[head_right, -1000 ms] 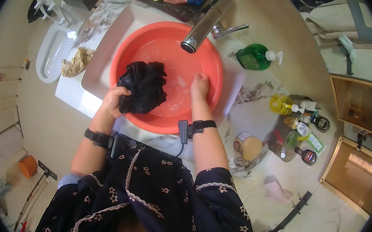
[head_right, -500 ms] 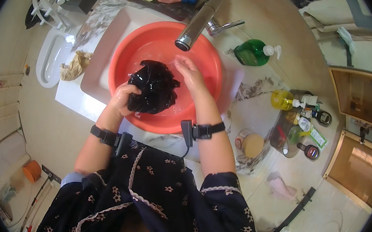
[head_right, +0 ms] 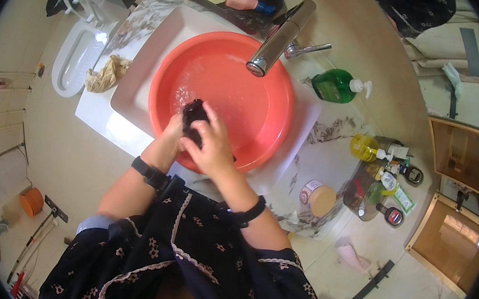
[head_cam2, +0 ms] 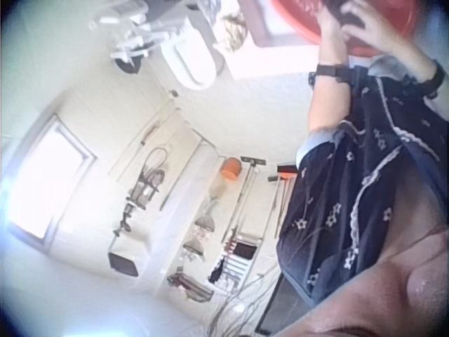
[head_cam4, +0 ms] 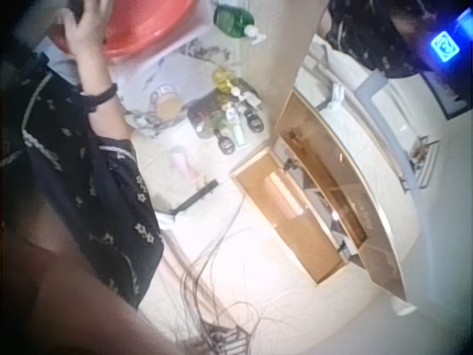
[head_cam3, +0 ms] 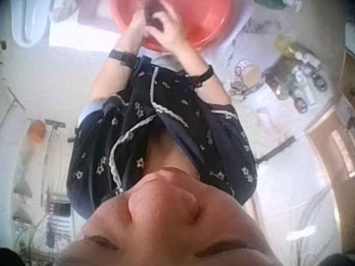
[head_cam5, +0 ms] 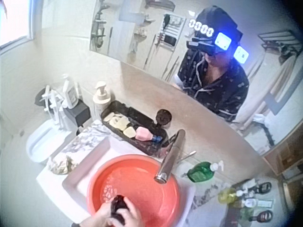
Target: Washing clothes by hand in a red basin in a bathroom sink.
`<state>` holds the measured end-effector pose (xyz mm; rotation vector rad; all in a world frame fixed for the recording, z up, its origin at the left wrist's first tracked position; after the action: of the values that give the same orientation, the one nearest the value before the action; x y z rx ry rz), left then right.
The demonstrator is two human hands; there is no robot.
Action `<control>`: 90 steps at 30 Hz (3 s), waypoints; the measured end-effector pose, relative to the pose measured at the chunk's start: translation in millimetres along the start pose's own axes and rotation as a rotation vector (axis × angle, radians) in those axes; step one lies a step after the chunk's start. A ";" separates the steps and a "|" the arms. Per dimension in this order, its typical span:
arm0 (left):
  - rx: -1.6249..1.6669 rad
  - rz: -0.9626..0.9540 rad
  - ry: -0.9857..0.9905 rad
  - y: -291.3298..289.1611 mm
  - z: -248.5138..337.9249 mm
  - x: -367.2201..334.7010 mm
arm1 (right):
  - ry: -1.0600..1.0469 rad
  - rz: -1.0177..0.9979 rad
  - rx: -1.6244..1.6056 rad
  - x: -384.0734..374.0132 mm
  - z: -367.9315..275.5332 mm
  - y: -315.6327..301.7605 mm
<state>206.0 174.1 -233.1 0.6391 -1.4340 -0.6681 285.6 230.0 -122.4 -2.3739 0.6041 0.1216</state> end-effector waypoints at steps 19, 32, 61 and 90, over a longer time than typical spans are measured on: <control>-0.170 0.196 0.172 49.3 20.0 37.8 | 0.411 0.238 -0.734 -14.1 40.5 -27.0; -0.227 0.252 0.075 47.9 6.6 23.8 | 0.502 0.219 -0.209 -27.9 70.6 9.8; -0.005 0.112 -0.260 22.8 12.0 -19.4 | 0.511 -0.161 -0.193 -15.9 155.3 41.9; -0.554 0.553 0.314 19.7 53.7 -4.4 | 0.250 -0.366 0.699 -52.1 94.2 -2.8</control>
<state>152.8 190.6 -219.2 -0.0933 -0.9972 -0.4628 247.4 312.2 -180.5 -1.7776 0.2486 -0.4789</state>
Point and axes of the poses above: each hand's wrist, its own x-axis away from the middle knuckle, its own y-axis out of the palm, z = x × y, the point moved 3 cm from there along -x, towards the middle knuckle, and after that the axes turned 9 degrees about -y, right-handed, at the moved point
